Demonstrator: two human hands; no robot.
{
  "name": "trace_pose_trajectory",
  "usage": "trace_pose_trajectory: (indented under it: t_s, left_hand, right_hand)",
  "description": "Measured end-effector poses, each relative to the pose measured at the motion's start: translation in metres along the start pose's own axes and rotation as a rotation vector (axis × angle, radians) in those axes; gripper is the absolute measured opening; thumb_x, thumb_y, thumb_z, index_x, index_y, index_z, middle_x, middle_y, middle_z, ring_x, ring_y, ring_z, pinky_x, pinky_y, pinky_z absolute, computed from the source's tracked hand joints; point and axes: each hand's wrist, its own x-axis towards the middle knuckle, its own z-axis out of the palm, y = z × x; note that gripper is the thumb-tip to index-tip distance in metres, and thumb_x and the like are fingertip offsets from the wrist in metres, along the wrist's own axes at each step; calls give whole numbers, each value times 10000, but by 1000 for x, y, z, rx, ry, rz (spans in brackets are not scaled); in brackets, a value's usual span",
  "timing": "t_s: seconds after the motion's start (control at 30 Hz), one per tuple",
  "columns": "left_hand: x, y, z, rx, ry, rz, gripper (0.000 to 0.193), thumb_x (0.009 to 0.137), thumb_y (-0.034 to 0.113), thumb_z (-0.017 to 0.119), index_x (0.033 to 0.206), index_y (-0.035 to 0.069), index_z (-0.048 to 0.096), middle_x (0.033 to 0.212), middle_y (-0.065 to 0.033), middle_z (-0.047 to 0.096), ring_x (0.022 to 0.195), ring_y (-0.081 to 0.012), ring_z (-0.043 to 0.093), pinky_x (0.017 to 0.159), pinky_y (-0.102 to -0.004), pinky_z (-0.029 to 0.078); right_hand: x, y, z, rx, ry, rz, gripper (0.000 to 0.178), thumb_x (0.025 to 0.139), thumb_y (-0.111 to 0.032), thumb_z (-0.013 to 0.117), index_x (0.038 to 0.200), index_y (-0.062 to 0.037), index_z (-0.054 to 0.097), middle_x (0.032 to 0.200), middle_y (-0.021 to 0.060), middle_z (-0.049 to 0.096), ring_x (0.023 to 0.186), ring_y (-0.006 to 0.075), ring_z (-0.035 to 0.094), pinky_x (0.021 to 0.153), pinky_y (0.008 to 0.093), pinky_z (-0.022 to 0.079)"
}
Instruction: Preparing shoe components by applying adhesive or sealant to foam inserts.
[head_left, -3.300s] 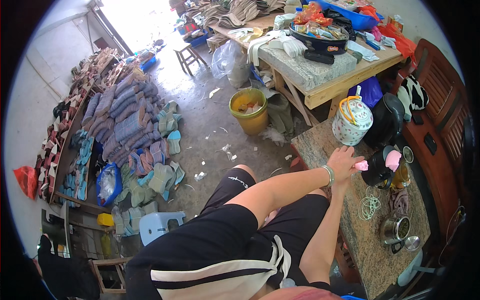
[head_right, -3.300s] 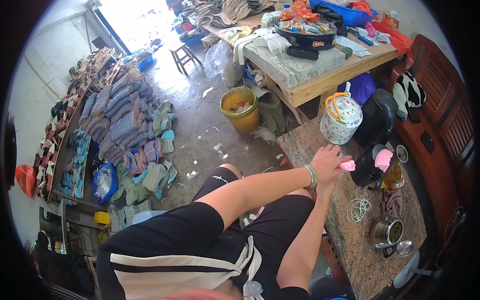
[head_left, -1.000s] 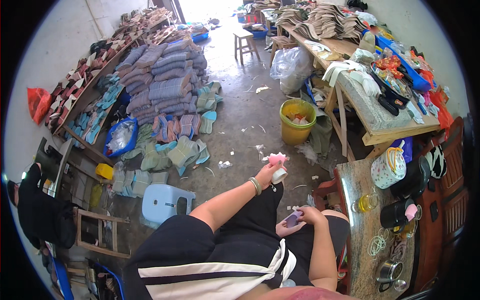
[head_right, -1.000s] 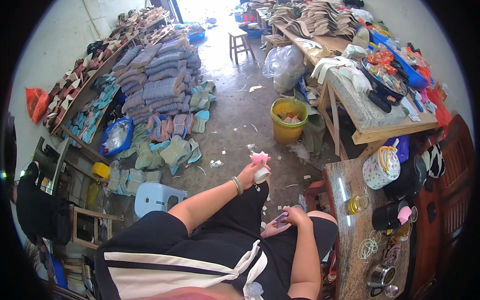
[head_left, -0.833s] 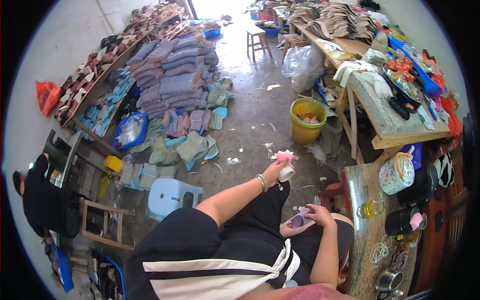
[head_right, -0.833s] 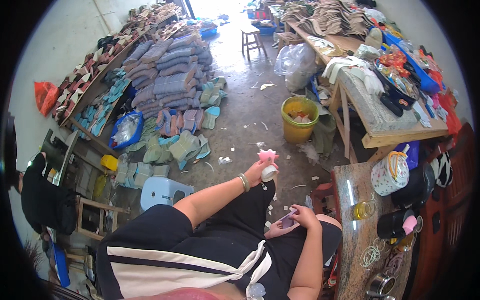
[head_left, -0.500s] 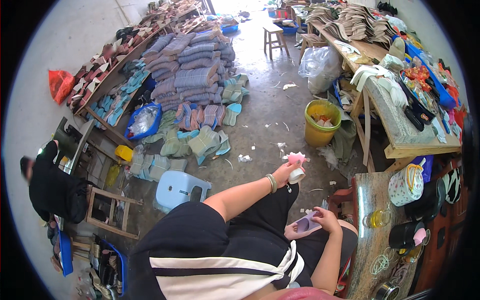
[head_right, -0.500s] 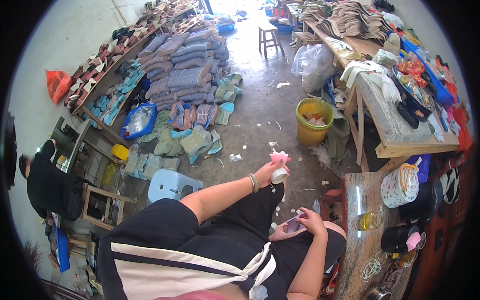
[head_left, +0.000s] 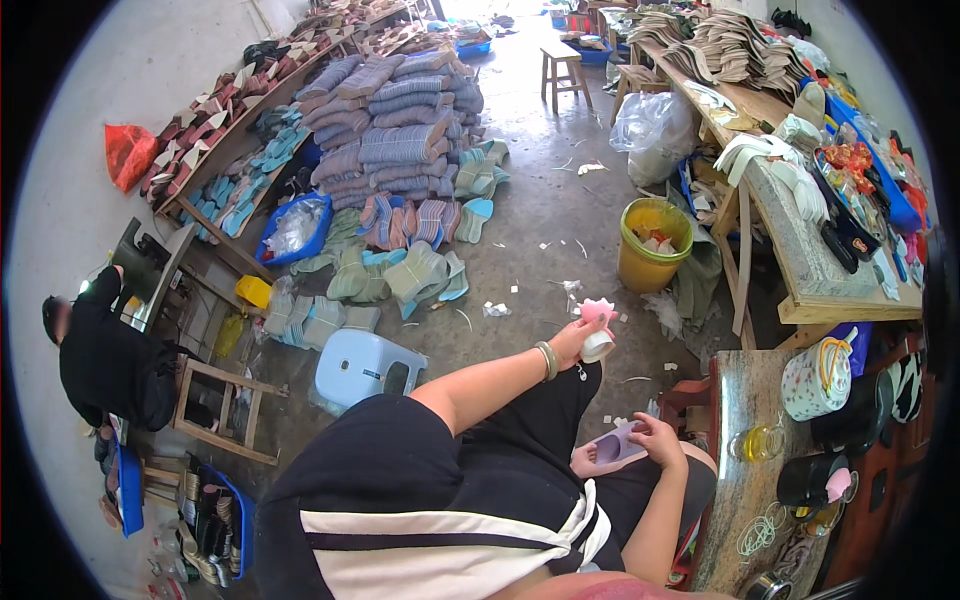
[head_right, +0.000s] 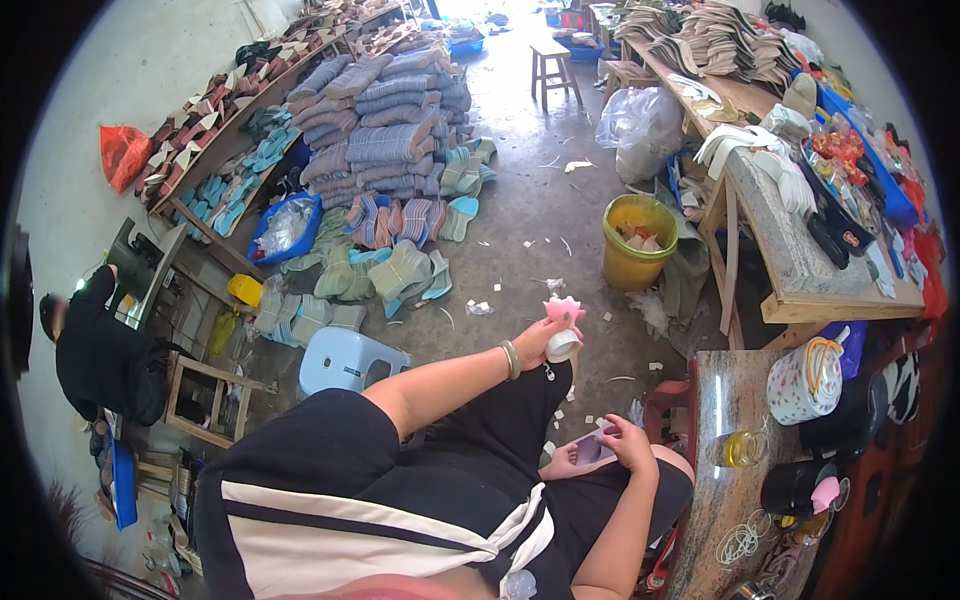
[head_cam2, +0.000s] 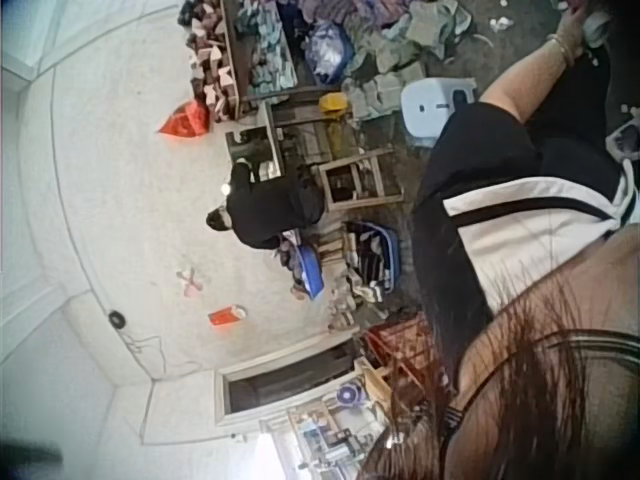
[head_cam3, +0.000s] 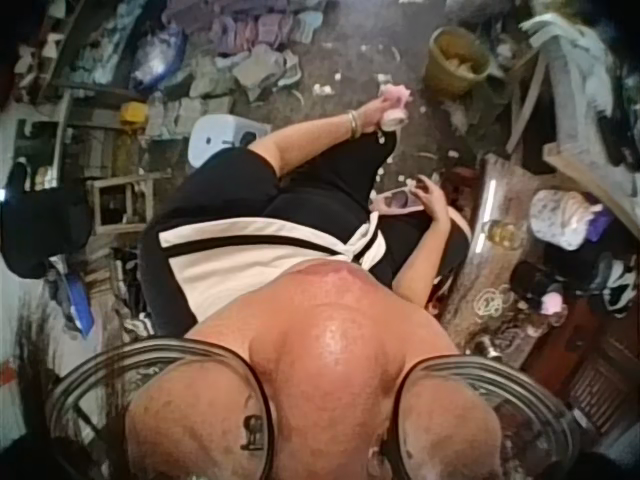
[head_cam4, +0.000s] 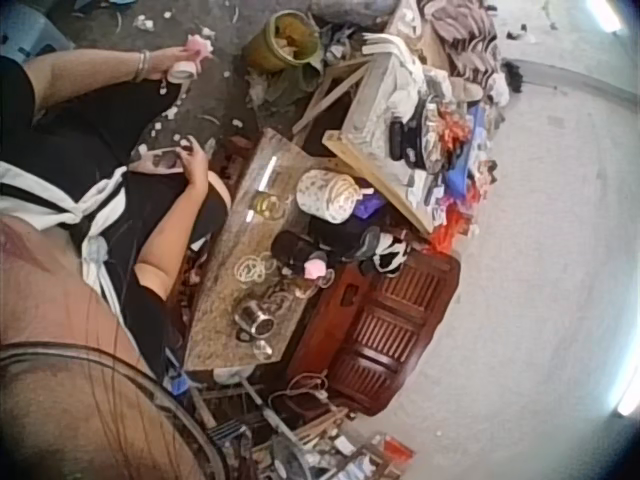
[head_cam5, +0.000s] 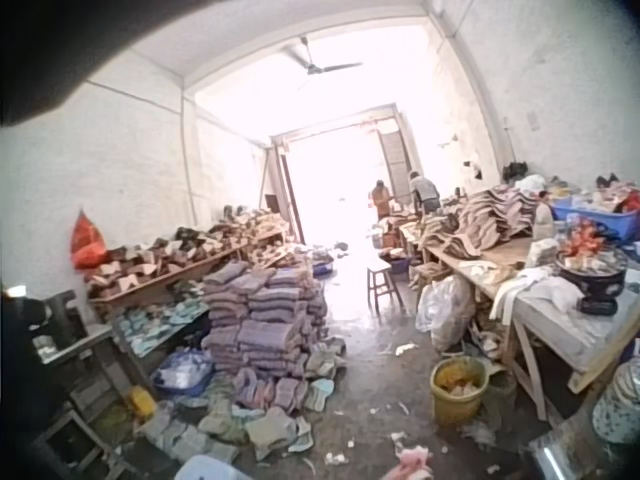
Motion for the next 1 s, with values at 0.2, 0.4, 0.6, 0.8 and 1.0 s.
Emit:
trace_pose_trajectory:
  t_s: [0.2,0.4,0.6,0.8,1.0]
  left_hand:
    - [-1,1,2,4,-7,4,478,878,369,569,1252,89,471,889,-51,621,851,-181,625,775,-296,497]
    - [-1,2,3,21,12,-12,486,873,377,573,1250,87,474,890,-47,620,846,-173,624,767,-291,495]
    - [-1,2,1,26,7,-4,503,869,396,573,1253,89,471,891,-45,619,849,-166,621,759,-287,489]
    - [-1,1,0,39,11,3,522,863,414,575,1255,86,467,892,-47,618,855,-167,620,767,-288,484]
    - [-3,3,4,27,8,3,515,869,402,572,1257,82,464,888,-49,619,854,-170,622,777,-290,486]
  right_hand:
    - [1,3,0,19,10,8,518,717,-86,698,1204,-23,534,977,125,657,860,173,635,754,289,497]
    - [-1,-2,0,27,13,6,521,715,-75,697,1207,-22,533,981,122,656,860,178,635,752,292,498]
    - [-2,-5,0,28,11,10,528,719,-66,690,1217,-13,523,985,124,652,853,175,635,746,286,498]
    - [-1,-5,0,48,13,2,530,722,-64,687,1219,2,517,981,127,652,836,171,637,734,279,499]
    - [-2,-2,-1,19,18,-15,531,718,-72,696,1215,-2,521,966,117,657,838,167,637,739,276,496]
